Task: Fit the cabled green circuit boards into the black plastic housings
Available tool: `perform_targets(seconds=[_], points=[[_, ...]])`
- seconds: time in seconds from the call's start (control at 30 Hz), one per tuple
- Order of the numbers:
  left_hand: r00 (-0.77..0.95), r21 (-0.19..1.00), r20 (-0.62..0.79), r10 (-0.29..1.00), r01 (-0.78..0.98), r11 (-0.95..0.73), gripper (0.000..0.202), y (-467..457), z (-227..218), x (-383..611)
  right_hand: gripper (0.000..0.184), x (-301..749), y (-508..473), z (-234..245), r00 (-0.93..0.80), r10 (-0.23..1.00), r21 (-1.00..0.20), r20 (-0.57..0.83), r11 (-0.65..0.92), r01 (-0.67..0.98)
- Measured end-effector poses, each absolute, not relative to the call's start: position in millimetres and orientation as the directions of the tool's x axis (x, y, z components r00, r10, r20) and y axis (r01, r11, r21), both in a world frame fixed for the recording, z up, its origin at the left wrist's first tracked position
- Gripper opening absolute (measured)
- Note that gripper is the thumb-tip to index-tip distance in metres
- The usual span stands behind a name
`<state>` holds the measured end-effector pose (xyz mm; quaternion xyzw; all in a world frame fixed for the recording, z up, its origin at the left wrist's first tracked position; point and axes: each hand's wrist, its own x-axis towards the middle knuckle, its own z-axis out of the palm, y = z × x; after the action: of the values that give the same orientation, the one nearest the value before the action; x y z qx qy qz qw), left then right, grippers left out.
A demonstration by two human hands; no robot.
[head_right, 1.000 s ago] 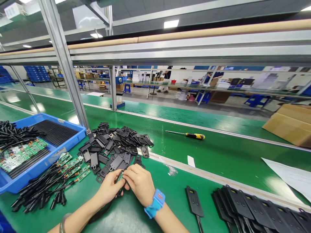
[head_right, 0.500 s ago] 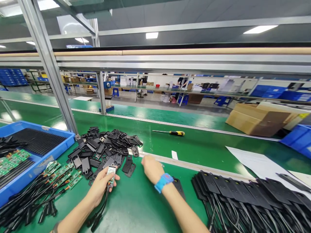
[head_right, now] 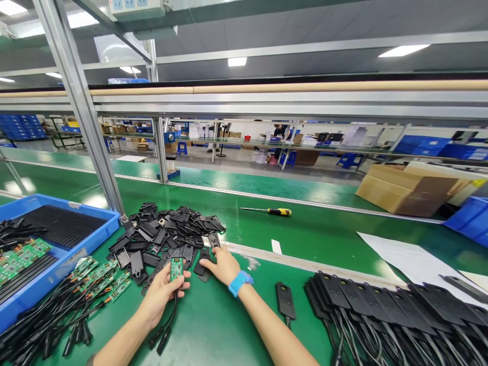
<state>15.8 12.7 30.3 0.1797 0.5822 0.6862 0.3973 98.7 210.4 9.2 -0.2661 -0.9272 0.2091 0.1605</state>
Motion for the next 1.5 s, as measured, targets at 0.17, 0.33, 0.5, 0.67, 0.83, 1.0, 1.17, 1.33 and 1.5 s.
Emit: perform_targets(seconds=[0.17, 0.33, 0.5, 0.67, 0.83, 1.0, 1.17, 1.33, 1.5], points=[[-0.574, 0.946, -0.204, 0.793, -0.325, 0.008, 0.060, 12, 29, 16, 0.021, 84, 195, 9, -0.807, 0.546, -0.637, 0.225, 0.709, 0.302], [-0.534, 0.942, -0.198, 0.822, -0.337, 0.008, 0.058, 13, 25, 15, 0.020, 99, 190, 34, -0.799, 0.541, -0.827, 0.262, 0.553, 0.103], [-0.446, 0.939, -0.183, 0.876, -0.344, 0.021, 0.055, 14, 27, 19, 0.031, 108, 174, 49, -0.828, 0.522, -0.972, 0.203, 0.213, -0.103], [-0.387, 0.936, -0.161, 0.908, -0.352, 0.016, 0.064, 14, 32, 23, 0.028, 107, 163, 47, -0.865, 0.474, -0.974, 0.164, 0.214, -0.068], [-0.406, 0.954, -0.145, 0.903, -0.298, 0.019, 0.055, 15, 30, 26, 0.030, 107, 165, 51, -0.878, 0.462, -0.983, 0.130, 0.173, -0.054], [-0.419, 0.965, -0.137, 0.898, -0.262, 0.025, 0.052, 15, 32, 26, 0.033, 107, 166, 49, -0.891, 0.440, -0.989, 0.109, 0.138, -0.053], [-0.433, 0.981, -0.120, 0.893, -0.191, 0.039, 0.046, 15, 33, 28, 0.042, 107, 162, 48, -0.888, 0.456, -0.997, 0.065, 0.071, -0.037], [-0.460, 0.984, -0.125, 0.879, -0.169, 0.051, 0.048, 13, 31, 31, 0.050, 107, 160, 48, -0.961, 0.278, -0.999, 0.004, 0.049, 0.010], [-0.485, 0.977, -0.171, 0.858, -0.197, 0.083, 0.047, 14, 29, 32, 0.050, 103, 159, 38, -0.937, 0.345, -0.987, 0.052, 0.160, 0.004]])
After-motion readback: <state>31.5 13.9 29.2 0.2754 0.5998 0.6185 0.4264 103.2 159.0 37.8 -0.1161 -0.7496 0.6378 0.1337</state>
